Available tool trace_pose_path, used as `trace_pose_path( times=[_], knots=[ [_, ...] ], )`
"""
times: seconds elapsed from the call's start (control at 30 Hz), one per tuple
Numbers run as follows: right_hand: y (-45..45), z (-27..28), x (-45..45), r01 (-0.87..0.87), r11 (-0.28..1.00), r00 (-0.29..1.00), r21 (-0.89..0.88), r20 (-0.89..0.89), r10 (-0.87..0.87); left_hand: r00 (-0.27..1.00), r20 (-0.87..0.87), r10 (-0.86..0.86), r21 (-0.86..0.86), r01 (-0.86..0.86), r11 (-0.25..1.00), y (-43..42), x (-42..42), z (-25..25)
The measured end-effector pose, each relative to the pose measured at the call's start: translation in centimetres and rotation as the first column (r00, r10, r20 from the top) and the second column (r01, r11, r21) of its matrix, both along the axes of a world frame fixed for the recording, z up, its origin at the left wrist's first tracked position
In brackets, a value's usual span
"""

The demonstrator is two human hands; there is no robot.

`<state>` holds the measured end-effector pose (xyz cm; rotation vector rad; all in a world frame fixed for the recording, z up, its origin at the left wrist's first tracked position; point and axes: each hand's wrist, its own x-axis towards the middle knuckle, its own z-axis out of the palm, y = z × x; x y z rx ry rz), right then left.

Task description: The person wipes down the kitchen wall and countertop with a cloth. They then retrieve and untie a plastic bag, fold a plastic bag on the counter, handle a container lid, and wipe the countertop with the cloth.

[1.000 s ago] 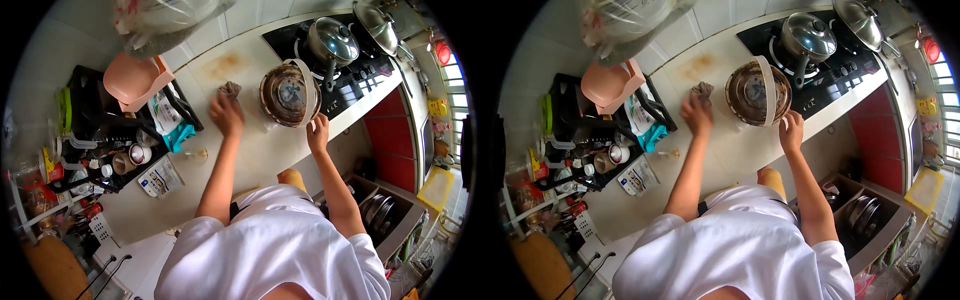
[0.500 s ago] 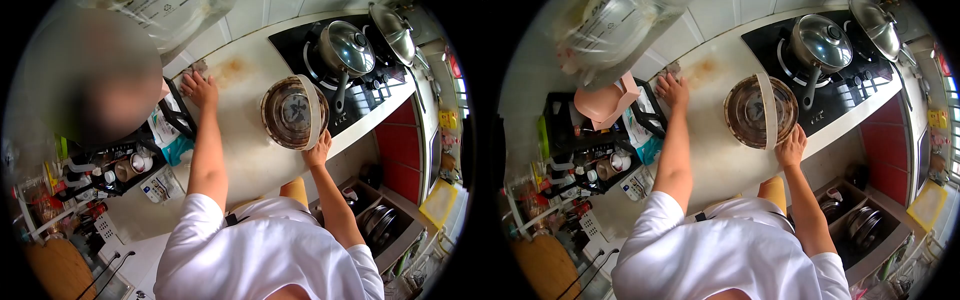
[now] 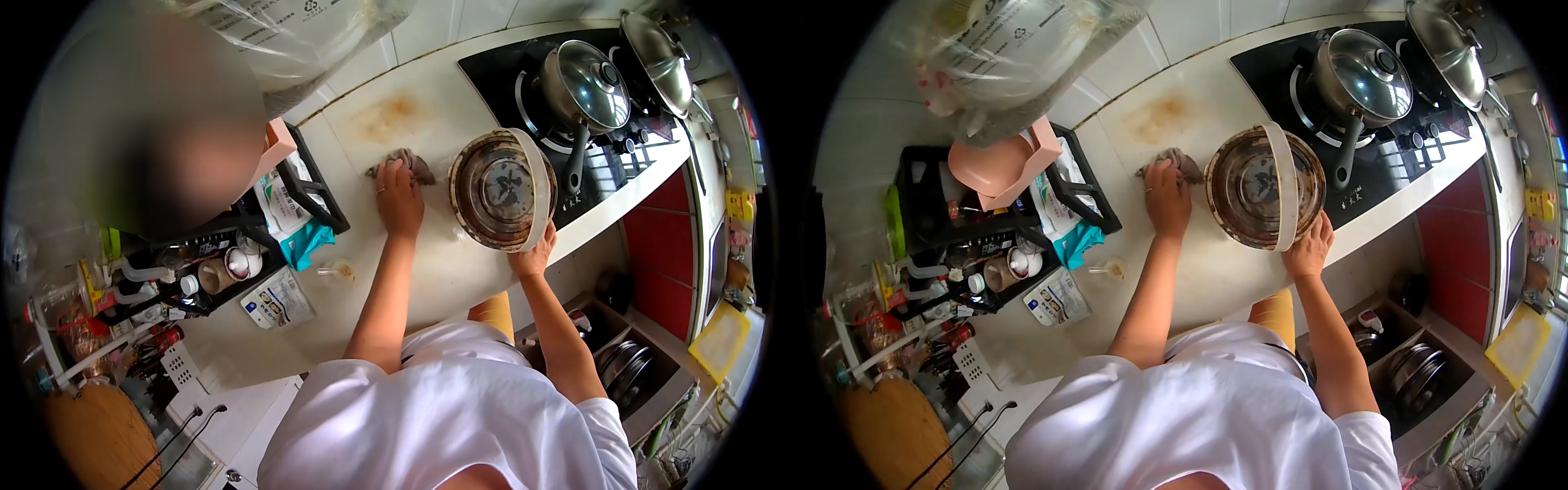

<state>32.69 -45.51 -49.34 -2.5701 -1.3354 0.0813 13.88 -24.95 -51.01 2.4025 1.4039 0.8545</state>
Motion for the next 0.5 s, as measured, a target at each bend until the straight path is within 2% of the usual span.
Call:
trace_pose_path(
  times=[0.07,0.2,0.3,0.4,0.47,0.5],
  knots=[
    [-0.2,-0.2,0.2,-0.008,1.0,1.0,0.025,-0.022,0.009,1.0,0.019,0.008,0.091,-0.009,0.996,1.4,0.1,-1.3],
    [-0.2,-0.4,0.4,-0.012,1.0,0.999,0.019,-0.029,0.012,0.997,0.069,0.025,0.055,-0.028,0.998,5.3,2.2,-0.8],
    [-0.2,-0.3,0.3,-0.002,0.999,1.0,0.042,-0.031,0.004,0.996,0.05,-0.069,0.013,0.068,0.998,10.2,5.2,-2.1],
    [-0.4,-0.5,0.5,0.0,1.0,0.999,-0.006,-0.044,0.0,0.99,-0.034,-0.137,0.028,0.138,0.99,12.8,9.0,-0.5],
    [-0.5,-0.6,0.6,0.0,1.0,0.999,0.025,-0.041,0.001,0.947,-0.181,-0.264,0.023,0.272,0.962,13.1,11.1,-0.1],
    [-0.5,-0.6,0.6,0.004,1.0,0.999,0.03,-0.05,-0.003,0.943,-0.25,-0.219,0.111,0.253,0.961,13.4,11.6,-0.1]
  ],
)
